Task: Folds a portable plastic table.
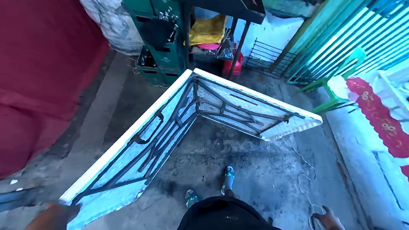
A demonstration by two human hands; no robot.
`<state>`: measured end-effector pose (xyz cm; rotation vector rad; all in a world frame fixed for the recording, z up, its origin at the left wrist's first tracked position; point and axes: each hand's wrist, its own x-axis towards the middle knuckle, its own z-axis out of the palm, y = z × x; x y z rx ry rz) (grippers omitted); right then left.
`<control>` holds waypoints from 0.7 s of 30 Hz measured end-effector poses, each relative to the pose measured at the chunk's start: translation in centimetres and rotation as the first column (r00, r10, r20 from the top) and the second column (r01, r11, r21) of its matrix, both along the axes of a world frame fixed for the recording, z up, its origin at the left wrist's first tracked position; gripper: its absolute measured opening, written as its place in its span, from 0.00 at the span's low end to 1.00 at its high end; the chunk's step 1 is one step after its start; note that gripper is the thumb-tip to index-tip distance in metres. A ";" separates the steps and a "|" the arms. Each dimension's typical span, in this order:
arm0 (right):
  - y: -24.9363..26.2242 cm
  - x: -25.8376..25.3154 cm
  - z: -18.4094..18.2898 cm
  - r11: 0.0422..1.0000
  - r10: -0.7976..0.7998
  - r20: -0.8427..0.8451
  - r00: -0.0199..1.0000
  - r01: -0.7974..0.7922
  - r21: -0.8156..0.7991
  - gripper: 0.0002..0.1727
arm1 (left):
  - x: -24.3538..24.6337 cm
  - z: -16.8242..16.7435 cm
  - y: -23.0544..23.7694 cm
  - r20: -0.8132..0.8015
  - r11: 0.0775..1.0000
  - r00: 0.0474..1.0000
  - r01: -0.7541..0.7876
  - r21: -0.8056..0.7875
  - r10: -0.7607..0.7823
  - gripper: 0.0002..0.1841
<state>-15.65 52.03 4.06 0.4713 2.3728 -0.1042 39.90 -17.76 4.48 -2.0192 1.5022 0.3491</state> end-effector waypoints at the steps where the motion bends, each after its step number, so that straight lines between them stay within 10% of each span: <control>1: -0.2 -2.4 -0.6 1.000 0.011 0.010 1.000 -0.011 -0.002 0.50 | -1.7 0.2 -0.4 -0.058 0.999 0.998 0.024 -0.027 -0.025 0.46; 7: -11.3 -20.8 -0.7 0.946 0.317 -0.182 0.931 -0.323 -0.003 0.46 | -13.5 -0.6 -1.8 -0.215 0.983 0.975 0.022 -0.181 -0.061 0.48; 13: -25.2 -33.9 1.6 0.851 0.502 -0.414 0.759 -0.519 0.081 0.50 | -14.9 -1.4 -0.4 -0.191 0.978 0.982 -0.039 -0.203 -0.001 0.46; 21: -29.2 -40.0 -2.8 0.712 0.702 -0.145 0.698 -0.691 0.124 0.57 | -14.6 -2.5 -0.8 -0.155 0.975 0.987 -0.066 -0.212 0.033 0.45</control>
